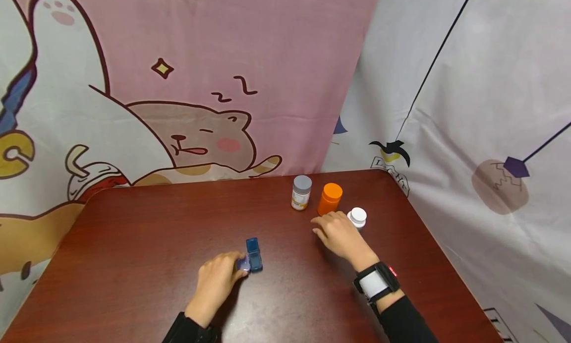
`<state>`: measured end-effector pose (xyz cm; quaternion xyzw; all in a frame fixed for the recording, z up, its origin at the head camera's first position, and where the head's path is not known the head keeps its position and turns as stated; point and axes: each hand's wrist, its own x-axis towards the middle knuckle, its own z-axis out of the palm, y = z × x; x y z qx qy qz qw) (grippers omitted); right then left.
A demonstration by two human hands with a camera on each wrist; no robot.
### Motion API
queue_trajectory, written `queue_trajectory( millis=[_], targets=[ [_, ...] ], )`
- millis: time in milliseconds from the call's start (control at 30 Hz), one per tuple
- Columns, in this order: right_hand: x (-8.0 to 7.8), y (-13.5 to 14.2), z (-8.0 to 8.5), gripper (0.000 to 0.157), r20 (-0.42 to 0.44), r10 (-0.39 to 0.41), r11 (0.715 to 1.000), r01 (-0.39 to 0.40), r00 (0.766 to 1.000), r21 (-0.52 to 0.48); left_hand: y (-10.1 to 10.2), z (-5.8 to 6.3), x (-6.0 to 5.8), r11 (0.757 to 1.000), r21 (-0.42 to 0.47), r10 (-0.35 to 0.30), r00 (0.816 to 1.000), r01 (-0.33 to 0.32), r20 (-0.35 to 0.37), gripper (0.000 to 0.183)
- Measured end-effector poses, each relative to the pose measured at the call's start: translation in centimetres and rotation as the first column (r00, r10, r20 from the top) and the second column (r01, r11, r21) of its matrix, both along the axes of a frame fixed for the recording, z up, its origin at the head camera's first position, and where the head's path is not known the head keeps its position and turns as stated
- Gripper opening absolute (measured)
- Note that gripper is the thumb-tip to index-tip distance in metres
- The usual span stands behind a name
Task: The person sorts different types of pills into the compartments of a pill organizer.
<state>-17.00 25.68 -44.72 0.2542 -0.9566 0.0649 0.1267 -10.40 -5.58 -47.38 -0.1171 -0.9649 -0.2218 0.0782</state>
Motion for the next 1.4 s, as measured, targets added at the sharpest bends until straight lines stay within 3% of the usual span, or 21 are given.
queue_trajectory(
  millis=[333, 600, 833, 1033, 1233, 1300, 1400],
  targets=[
    [-0.2, 4.1, 1.9, 0.029, -0.117, -0.049, 0.998, 0.046, 0.992, -0.032, -0.1, 0.2, -0.2, 0.999, -0.04, -0.03, 1.0, 0.03, -0.008, 0.039],
    [0.2, 6.9, 1.9, 0.03, -0.088, -0.158, 0.987, 0.155, 0.984, -0.033, 0.4, -0.1, -0.5, 0.997, -0.059, -0.061, 0.998, 0.059, -0.029, 0.04],
    [0.7, 7.5, 1.3, 0.036, -0.014, -0.217, 0.975, 0.216, 0.976, -0.054, 0.2, 0.1, -0.3, 0.998, -0.042, -0.056, 0.998, 0.054, -0.042, 0.044],
    [1.0, 7.5, 0.9, 0.035, -0.039, -0.22, 0.973, 0.217, 0.975, -0.08, 0.1, 1.3, 0.5, 0.998, -0.027, -0.06, 0.987, 0.056, -0.149, 0.051],
    [1.9, 6.7, 0.4, 0.035, -0.081, -0.263, 0.959, 0.252, 0.961, -0.127, 1.1, 2.7, 2.2, 0.991, -0.022, -0.13, 0.945, 0.129, -0.301, 0.043],
    [2.3, 6.1, 0.2, 0.036, -0.107, -0.261, 0.96, 0.246, 0.959, -0.134, 1.6, 2.9, 2.7, 0.988, -0.004, -0.147, 0.94, 0.153, -0.309, 0.042],
    [3.0, 4.8, 0.2, 0.037, -0.152, -0.237, 0.967, 0.218, 0.96, -0.133, 2.3, 3.0, 3.4, 0.985, 0.039, -0.15, 0.947, 0.168, -0.284, 0.042]
  ],
)
